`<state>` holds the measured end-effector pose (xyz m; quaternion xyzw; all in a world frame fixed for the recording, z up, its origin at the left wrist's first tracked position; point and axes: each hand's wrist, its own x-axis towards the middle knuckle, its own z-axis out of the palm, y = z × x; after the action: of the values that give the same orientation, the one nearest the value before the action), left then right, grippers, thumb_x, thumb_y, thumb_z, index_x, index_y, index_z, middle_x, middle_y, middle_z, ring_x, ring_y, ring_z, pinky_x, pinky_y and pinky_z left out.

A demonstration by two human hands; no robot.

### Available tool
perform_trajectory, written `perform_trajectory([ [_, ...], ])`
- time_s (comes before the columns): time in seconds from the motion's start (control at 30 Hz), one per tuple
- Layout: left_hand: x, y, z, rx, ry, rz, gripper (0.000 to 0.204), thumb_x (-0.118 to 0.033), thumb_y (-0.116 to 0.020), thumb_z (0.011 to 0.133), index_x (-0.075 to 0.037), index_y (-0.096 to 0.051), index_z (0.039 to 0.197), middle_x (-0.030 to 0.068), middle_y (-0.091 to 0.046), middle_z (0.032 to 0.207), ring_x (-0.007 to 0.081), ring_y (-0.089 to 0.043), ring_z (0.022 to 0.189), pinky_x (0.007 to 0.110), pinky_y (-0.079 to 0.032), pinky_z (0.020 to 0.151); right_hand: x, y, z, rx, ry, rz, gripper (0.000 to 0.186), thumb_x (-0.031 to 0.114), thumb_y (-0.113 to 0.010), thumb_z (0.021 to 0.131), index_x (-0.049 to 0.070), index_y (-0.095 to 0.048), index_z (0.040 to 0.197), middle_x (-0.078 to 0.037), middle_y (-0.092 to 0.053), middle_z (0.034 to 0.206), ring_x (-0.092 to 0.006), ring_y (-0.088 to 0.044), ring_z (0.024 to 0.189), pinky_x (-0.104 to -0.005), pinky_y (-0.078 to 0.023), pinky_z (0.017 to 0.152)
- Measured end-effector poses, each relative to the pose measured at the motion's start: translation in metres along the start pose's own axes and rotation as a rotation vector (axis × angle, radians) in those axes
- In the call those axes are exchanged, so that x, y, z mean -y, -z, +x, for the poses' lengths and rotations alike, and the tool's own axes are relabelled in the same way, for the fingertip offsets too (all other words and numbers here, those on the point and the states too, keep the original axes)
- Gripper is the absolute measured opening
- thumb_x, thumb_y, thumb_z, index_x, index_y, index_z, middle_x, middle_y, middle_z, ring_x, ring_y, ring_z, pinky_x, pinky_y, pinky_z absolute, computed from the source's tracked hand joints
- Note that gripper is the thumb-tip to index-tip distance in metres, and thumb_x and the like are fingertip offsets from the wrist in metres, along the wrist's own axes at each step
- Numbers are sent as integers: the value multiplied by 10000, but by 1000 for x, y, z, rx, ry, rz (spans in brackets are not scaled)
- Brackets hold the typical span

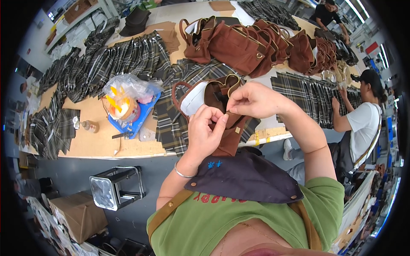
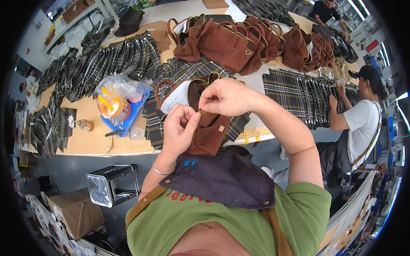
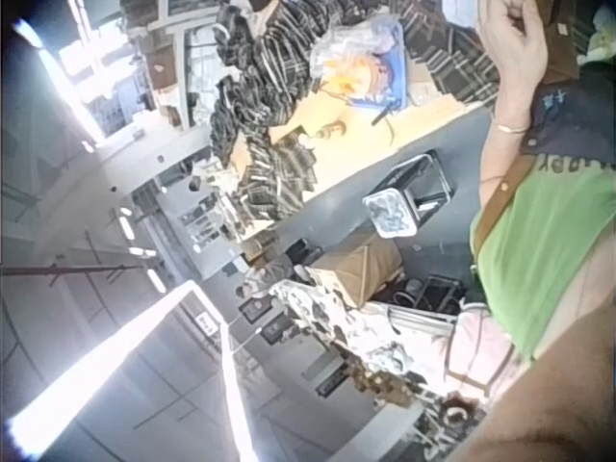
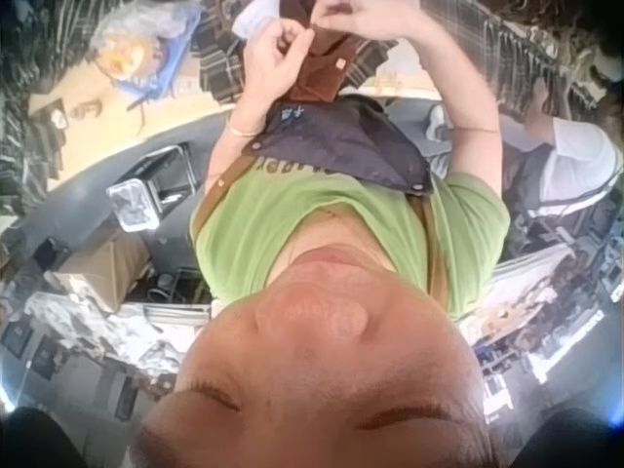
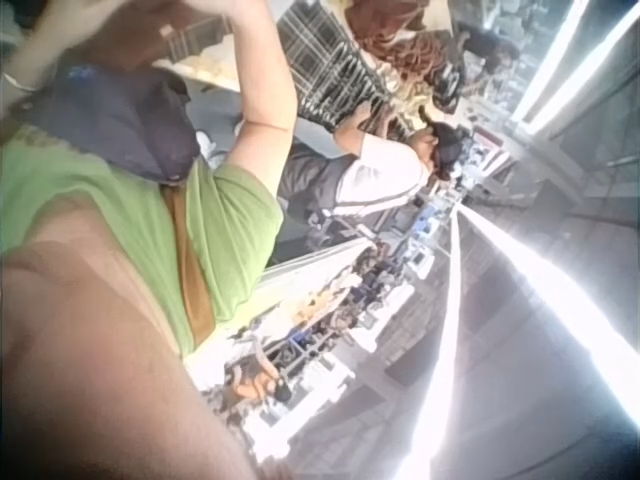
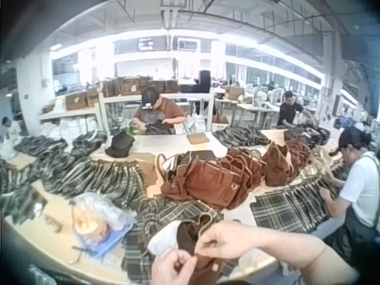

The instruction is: Inspecting, adjusting linings, and finishing assembly of brown leather bags.

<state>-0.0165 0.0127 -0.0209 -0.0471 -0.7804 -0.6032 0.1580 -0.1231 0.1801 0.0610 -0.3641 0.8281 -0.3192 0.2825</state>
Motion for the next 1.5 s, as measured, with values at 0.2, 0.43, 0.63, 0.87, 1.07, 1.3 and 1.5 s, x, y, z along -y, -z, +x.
perform_trajectory([
  [0.2, 0, 0, -1, -2, 17, 17, 126, -92, -692, 850, -1, -610, 820, 22, -510, 750, 107, -466, 662, 245, -390, 603, 3, -4, -2, -46, 49, -21, 165, 191, -672, 799, 38, -707, 848, -55, -664, 705, -148, -615, 643, -304, -486, 626],
  [0.43, -4, 4, 0, -77, -64, -29, 129, -128, -712, 810, -43, -616, 799, 47, -561, 742, 182, -567, 640, 312, -437, 587, 1, -6, 2, -38, -24, 45, 154, 184, -720, 783, 36, -699, 822, -32, -635, 664, -106, -584, 630, -285, -473, 620],
  [0.63, 3, 8, 2, 108, -56, -10, 119, -132, -722, 812, -26, -678, 845, 61, -606, 742, 188, -615, 620, 309, -450, 574, 6, -3, 3, -9, -64, 3, 131, 128, -732, 802, 22, -684, 863, 2, -629, 713, -58, -543, 667, -243, -450, 622],
  [0.87, 6, 4, 1, 67, -31, -68, 89, -109, -702, 821, -24, -681, 809, 67, -624, 750, 170, -571, 549, 294, -399, 517, 5, -5, 3, -14, -21, 9, 109, 111, -712, 808, 21, -675, 857, 4, -622, 708, -57, -528, 653, -244, -435, 601],
  [1.07, 1, 55, 20, 211, -176, 516, 303, -232, -585, 838, -150, -645, 1123, 27, -636, 1130, 207, -550, 1112, 422, -274, 966, 5, -1, -1, -56, -46, 40, 141, 180, -712, 783, 46, -667, 788, -22, -583, 659, -122, -539, 612, -301, -440, 586],
  [1.3, 21, 98, 22, 340, -229, 706, 227, -99, -696, 676, -141, -668, 898, -5, -654, 938, 193, -579, 1012, 456, -259, 1007, 0, -16, -19, -87, 308, -310, 176, 209, -769, 729, 113, -672, 839, -32, -524, 726, -254, -568, 739, -375, -424, 668],
  [1.5, -38, 94, 1, 232, -549, 901, 145, -150, -763, 650, -151, -649, 739, -13, -559, 663, 188, -586, 788, 404, -328, 933, 9, -5, -46, -308, 487, -636, 131, 246, -741, 720, 173, -678, 808, 25, -496, 771, -182, -528, 776, -338, -391, 708],
])
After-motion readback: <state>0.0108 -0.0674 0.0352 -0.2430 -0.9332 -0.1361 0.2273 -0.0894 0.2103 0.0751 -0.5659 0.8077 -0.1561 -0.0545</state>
